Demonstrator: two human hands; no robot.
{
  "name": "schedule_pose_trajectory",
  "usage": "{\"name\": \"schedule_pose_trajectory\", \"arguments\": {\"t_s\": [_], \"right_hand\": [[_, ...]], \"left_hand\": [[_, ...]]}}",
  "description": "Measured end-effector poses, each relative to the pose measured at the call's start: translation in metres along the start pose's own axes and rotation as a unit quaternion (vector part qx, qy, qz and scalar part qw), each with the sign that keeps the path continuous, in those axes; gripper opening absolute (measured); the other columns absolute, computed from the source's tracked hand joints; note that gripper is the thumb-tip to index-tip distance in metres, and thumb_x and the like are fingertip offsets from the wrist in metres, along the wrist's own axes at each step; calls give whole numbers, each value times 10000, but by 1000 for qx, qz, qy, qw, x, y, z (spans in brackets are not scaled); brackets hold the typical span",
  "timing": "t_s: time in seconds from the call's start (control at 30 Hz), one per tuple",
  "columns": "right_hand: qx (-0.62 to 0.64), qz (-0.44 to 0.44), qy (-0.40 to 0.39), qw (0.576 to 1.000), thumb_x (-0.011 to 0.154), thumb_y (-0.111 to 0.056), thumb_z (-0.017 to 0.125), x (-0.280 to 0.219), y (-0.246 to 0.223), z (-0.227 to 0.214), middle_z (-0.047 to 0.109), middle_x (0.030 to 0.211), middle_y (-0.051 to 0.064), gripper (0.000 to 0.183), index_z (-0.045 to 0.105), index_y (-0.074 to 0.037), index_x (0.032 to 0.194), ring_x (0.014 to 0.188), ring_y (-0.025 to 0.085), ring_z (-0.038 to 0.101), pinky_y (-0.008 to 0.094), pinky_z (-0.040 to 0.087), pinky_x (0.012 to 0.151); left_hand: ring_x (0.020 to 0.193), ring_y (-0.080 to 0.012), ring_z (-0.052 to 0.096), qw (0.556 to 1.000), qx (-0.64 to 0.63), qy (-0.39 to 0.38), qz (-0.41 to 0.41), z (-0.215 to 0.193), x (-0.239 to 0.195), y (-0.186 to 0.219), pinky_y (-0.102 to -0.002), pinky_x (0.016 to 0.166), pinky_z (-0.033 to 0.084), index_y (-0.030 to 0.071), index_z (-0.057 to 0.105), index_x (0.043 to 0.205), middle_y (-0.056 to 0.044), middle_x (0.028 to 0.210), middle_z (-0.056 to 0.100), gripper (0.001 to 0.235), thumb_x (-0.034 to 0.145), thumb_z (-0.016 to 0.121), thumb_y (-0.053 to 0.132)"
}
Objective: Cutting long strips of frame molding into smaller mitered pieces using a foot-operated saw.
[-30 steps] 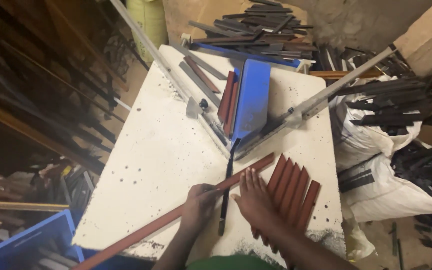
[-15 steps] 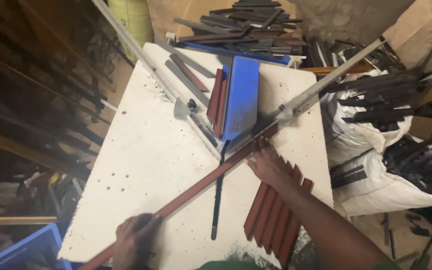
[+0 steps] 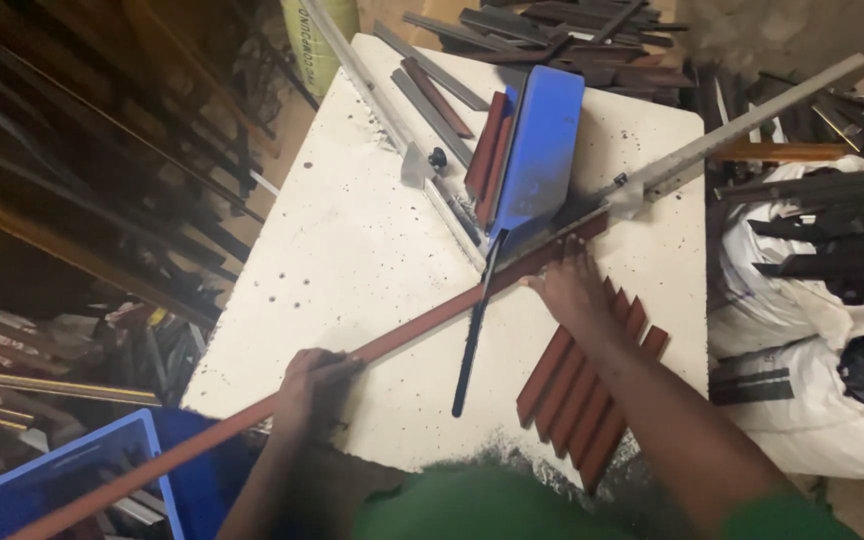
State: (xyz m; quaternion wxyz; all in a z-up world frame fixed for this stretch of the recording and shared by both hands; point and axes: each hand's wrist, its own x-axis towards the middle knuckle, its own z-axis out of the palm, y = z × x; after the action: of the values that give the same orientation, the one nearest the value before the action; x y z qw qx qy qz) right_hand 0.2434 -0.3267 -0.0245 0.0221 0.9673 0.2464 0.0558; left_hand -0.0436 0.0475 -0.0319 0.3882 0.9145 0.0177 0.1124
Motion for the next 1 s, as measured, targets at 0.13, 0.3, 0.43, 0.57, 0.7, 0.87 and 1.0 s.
{"name": "schedule_pose_trajectory", "arguments": {"t_s": [0.13, 0.3, 0.43, 0.57, 0.7, 0.87, 1.0], "right_hand": [[-31, -8, -53, 998, 900, -640, 603, 17, 6, -1, 385, 1541, 365, 638, 761, -90, 1184, 1472, 484, 359, 520, 257, 1238], [-50, -17, -61, 997, 897, -731, 608, 0, 4, -6, 308, 1561, 383, 898, 575, 16, 1393, 1448, 493, 306, 521, 235, 1176], [10, -20, -239, 971, 894, -688, 547, -62, -51, -103, 289, 1565, 363, 900, 357, -162, 1599, 1501, 518, 250, 546, 238, 1237], [-21, -35, -313, 949, 1006, -696, 403, -128, -67, -107, 180, 1598, 396, 874, 257, -66, 1594, 1517, 531, 159, 592, 141, 1243], [-19, 32, -348, 937, 1004, -683, 383, -172, -87, -122, 125, 1632, 347, 873, 223, -79, 1614, 1549, 467, 108, 578, 94, 1255], [88, -28, -235, 968, 1007, -584, 439, -193, -131, -88, 82, 1673, 295, 870, 193, 13, 1590, 1529, 422, 131, 518, 141, 1229], [91, -5, -120, 989, 993, -561, 505, -187, -130, -41, 124, 1614, 333, 887, 211, 70, 1542, 1512, 459, 130, 535, 159, 1193]], "left_hand": [[1109, -274, 593, 998, -64, 2, 19, 12, 13, -19, -382, 1027, 466, 64, 788, 1175, -120, 1133, 701, 527, 980, 362, 303], [1173, -274, 584, 985, -169, -6, -37, 19, -4, -41, -380, 1081, 463, 28, 793, 1143, -138, 1198, 689, 574, 950, 336, 316], [1038, -257, 627, 999, 2, 17, 29, 4, -18, -4, -377, 970, 482, 151, 830, 1084, -88, 1071, 738, 357, 895, 539, 236], [964, -290, 668, 996, 74, 26, 36, -22, -42, 35, -386, 872, 530, 169, 832, 1058, -105, 995, 745, 382, 713, 739, 35], [927, -269, 672, 996, 56, 65, 11, 8, -63, 41, -378, 857, 536, 163, 837, 977, -83, 958, 762, 227, 785, 739, 92], [967, -255, 697, 999, -43, 16, -7, 58, -55, 91, -360, 828, 584, 130, 797, 1016, -102, 1052, 748, 158, 901, 689, 120], [1002, -326, 675, 997, -76, 7, -22, 56, -38, 122, -443, 856, 544, 87, 803, 1021, -130, 1055, 747, 209, 832, 715, 93]]}}
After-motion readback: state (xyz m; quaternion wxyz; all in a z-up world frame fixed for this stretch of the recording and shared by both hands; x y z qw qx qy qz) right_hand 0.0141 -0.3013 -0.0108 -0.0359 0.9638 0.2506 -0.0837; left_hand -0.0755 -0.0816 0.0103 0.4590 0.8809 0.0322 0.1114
